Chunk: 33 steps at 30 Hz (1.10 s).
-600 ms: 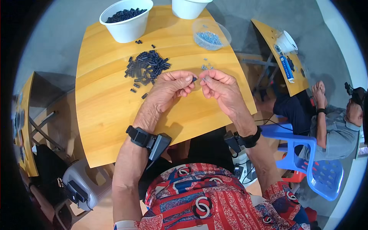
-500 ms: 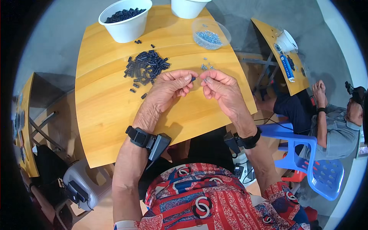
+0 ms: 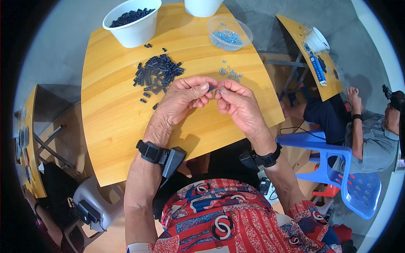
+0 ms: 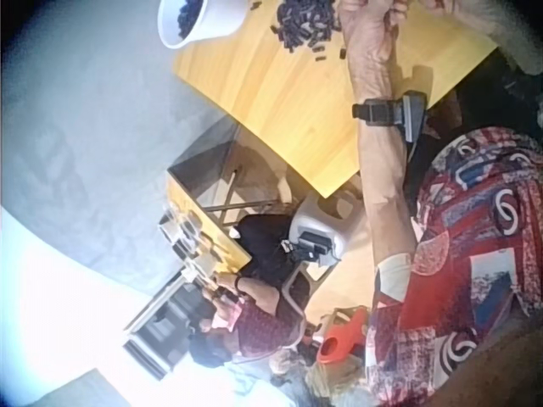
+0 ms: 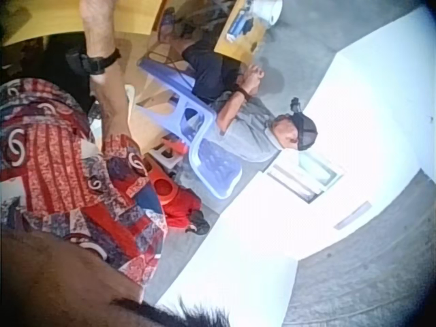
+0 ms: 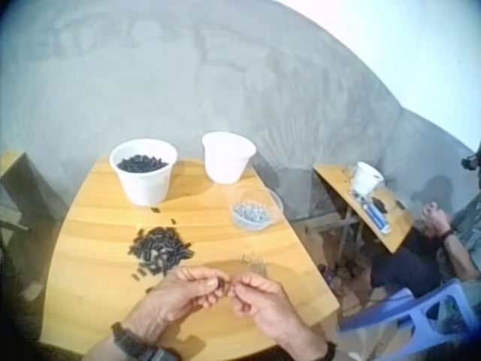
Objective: Assembling small black plastic tubes with metal pins or screws by hand.
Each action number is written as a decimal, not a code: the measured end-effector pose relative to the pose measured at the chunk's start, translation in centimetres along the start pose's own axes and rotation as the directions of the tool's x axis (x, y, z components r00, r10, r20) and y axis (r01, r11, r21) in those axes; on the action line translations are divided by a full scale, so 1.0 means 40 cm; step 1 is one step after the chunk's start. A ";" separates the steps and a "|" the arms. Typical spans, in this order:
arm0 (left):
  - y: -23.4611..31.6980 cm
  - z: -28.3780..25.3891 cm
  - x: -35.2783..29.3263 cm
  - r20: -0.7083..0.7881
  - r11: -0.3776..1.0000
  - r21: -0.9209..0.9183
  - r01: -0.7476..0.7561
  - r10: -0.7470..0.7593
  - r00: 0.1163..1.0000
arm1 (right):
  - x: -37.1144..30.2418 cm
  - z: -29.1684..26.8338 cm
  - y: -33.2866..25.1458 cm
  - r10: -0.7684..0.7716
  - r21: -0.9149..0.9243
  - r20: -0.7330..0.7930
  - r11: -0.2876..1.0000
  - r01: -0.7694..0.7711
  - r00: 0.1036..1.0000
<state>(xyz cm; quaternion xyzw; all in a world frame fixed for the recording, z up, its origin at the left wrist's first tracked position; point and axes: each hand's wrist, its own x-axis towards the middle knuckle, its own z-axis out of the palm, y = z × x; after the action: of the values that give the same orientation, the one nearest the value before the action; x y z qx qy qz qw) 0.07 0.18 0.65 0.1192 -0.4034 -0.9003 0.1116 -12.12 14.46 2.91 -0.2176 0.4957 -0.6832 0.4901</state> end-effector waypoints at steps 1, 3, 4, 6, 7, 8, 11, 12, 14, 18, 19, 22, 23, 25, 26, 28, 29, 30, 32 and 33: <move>-0.003 -0.006 0.002 -0.008 1.000 -0.002 -0.008 0.008 1.000 | -0.006 0.008 0.000 -0.023 -0.049 -0.032 0.999 0.022 0.999; -0.005 -0.008 0.004 -0.014 1.000 -0.003 -0.015 0.015 1.000 | -0.015 0.021 -0.001 -0.049 -0.097 -0.064 0.994 0.042 0.997; -0.005 -0.005 0.006 -0.044 1.000 0.021 -0.021 0.022 0.999 | -0.018 0.026 -0.001 -0.130 -0.230 -0.058 0.967 0.114 0.990; -0.006 -0.001 0.008 -0.074 0.999 0.047 -0.028 0.031 0.997 | -0.019 0.035 0.006 -0.210 -0.357 -0.040 0.916 0.183 0.977; -0.008 0.000 0.008 -0.112 0.995 0.090 -0.036 0.046 0.993 | -0.019 0.040 0.012 -0.269 -0.439 -0.039 0.870 0.225 0.962; -0.010 0.001 0.009 -0.149 0.990 0.133 -0.042 0.062 0.987 | -0.018 0.043 0.015 -0.326 -0.518 -0.033 0.814 0.263 0.945; -0.019 0.004 0.013 -0.157 0.979 0.183 -0.087 0.117 0.981 | -0.016 0.039 0.030 -0.386 -0.604 -0.013 0.738 0.300 0.922; -0.018 0.008 0.013 -0.158 0.979 0.183 -0.086 0.116 0.981 | -0.016 0.039 0.031 -0.385 -0.604 -0.013 0.739 0.299 0.923; -0.015 0.015 0.012 -0.153 0.957 0.278 -0.081 0.128 0.980 | -0.015 0.038 0.034 -0.421 -0.655 -0.002 0.686 0.317 0.907; -0.031 0.007 0.018 -0.133 0.908 0.404 -0.112 0.180 0.975 | -0.007 0.031 0.036 -0.493 -0.791 0.075 0.500 0.352 0.867; -0.033 0.006 0.018 -0.127 0.902 0.416 -0.117 0.185 0.975 | -0.002 0.026 0.036 -0.520 -0.821 0.156 0.405 0.403 0.840; -0.026 0.012 0.016 -0.134 0.901 0.421 -0.101 0.172 0.976 | 0.003 0.014 0.041 -0.502 -0.789 0.164 0.449 0.418 0.849; -0.021 0.016 0.014 -0.149 0.907 0.413 -0.082 0.157 0.976 | 0.003 0.010 0.041 -0.454 -0.720 0.098 0.581 0.378 0.886; -0.014 0.021 0.009 -0.175 0.937 0.341 -0.078 0.144 0.974 | 0.001 0.010 0.031 -0.371 -0.644 0.013 0.707 0.291 0.928; -0.013 0.022 0.008 -0.198 0.961 0.265 -0.076 0.132 0.971 | 0.001 0.009 0.026 -0.275 -0.551 -0.061 0.811 0.198 0.959; -0.015 0.018 0.010 -0.227 0.970 0.227 -0.088 0.141 0.964 | 0.002 0.005 0.020 -0.240 -0.459 -0.075 0.870 0.180 0.968; -0.018 0.015 0.011 -0.257 0.977 0.186 -0.102 0.149 0.955 | 0.002 0.005 0.018 -0.203 -0.363 -0.084 0.918 0.160 0.975; -0.020 0.008 0.012 -0.257 0.977 0.188 -0.101 0.148 0.955 | 0.002 0.007 0.016 -0.204 -0.362 -0.086 0.918 0.160 0.975; -0.022 -0.007 0.011 -0.235 0.979 0.154 -0.131 0.165 0.958 | 0.002 0.017 0.013 -0.205 -0.343 -0.088 0.925 0.163 0.975; -0.022 -0.004 0.013 -0.233 0.979 0.154 -0.130 0.164 0.959 | 0.000 0.021 0.014 -0.206 -0.343 -0.090 0.925 0.164 0.974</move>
<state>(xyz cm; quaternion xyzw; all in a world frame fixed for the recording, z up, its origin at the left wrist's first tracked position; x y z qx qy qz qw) -0.46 0.49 -0.18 0.2064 -0.4554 -0.8380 0.2186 -11.20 14.05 2.78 -0.3001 0.6107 -0.6450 0.3477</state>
